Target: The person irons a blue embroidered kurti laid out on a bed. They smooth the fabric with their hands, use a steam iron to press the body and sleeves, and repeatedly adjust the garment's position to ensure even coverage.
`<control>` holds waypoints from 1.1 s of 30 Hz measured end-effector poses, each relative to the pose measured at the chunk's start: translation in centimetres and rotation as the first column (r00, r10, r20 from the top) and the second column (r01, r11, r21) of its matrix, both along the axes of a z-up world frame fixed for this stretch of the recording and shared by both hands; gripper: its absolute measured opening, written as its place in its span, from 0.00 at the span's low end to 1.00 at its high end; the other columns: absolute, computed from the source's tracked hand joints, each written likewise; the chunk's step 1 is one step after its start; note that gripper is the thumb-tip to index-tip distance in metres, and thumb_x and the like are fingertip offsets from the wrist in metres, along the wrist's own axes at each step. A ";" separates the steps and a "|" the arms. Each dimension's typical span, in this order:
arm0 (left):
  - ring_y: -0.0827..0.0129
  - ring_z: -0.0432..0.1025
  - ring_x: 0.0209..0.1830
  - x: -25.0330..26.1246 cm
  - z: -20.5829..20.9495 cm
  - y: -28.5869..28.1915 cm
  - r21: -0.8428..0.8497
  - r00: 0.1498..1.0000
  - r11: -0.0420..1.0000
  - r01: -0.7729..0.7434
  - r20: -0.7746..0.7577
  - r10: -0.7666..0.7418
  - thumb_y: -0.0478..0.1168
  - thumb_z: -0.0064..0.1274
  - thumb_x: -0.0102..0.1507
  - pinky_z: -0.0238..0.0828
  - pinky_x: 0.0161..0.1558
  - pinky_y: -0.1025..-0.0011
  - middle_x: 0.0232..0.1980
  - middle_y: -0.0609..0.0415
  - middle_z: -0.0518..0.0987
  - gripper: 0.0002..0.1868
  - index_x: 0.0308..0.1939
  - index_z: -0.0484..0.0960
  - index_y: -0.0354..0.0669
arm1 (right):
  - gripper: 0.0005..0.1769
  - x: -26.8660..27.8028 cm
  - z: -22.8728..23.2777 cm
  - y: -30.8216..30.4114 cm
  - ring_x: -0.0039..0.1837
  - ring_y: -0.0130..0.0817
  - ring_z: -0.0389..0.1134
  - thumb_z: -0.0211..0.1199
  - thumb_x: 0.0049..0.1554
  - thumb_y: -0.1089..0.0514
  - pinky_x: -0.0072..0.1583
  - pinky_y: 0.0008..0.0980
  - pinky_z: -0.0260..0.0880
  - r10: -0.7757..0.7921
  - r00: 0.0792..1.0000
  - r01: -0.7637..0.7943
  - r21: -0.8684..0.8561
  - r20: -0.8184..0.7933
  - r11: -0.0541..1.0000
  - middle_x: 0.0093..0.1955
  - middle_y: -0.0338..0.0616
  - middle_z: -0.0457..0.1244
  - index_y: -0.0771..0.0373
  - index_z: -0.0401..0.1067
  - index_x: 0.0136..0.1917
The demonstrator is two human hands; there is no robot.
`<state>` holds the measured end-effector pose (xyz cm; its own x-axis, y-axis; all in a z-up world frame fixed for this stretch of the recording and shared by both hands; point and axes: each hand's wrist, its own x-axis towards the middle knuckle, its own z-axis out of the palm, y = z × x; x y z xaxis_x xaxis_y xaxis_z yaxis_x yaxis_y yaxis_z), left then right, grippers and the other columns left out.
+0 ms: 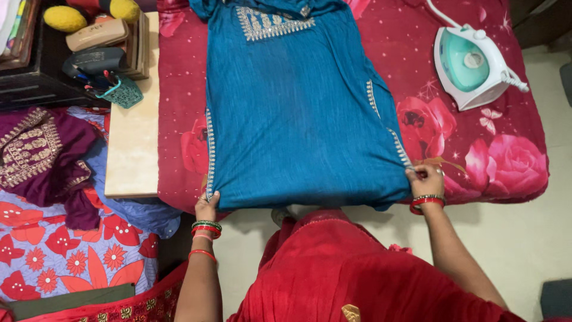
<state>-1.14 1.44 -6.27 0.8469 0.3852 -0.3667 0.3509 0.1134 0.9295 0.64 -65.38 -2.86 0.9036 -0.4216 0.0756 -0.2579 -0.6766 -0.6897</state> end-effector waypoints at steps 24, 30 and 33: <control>0.52 0.80 0.42 7.9 6.9 -2.5 0.724 0.981 0.688 0.052 -0.164 0.099 0.53 0.60 0.61 0.74 0.49 0.58 0.39 0.42 0.85 0.19 0.41 0.86 0.39 | 0.13 29.3 0.9 10.0 0.47 0.40 0.73 0.74 0.51 0.52 0.53 0.38 0.71 -0.227 0.967 0.251 0.269 -0.118 0.930 0.44 0.49 0.71 0.59 0.81 0.47; 0.51 0.79 0.48 17.1 8.0 -3.0 0.764 0.972 0.638 0.098 -0.210 0.103 0.53 0.64 0.59 0.74 0.52 0.58 0.48 0.41 0.84 0.26 0.54 0.79 0.42 | 0.12 31.7 -1.9 8.0 0.46 0.36 0.75 0.75 0.50 0.60 0.51 0.35 0.72 -0.290 0.948 0.209 0.435 0.129 0.876 0.44 0.45 0.72 0.62 0.80 0.48; 0.48 0.77 0.51 20.8 8.5 -3.7 0.815 0.978 0.572 0.094 -0.182 0.099 0.51 0.65 0.57 0.73 0.51 0.55 0.52 0.43 0.83 0.27 0.55 0.78 0.43 | 0.09 31.7 -1.6 5.6 0.43 0.37 0.74 0.74 0.55 0.58 0.48 0.36 0.72 -0.301 0.939 0.237 0.321 0.165 0.917 0.42 0.47 0.72 0.61 0.81 0.49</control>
<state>19.63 -2.22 2.25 0.7971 0.6025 -0.0417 0.5253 -0.6577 0.5399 32.33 -59.81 -4.42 0.7301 -0.6781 0.0845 -0.2316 -0.3618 -0.9030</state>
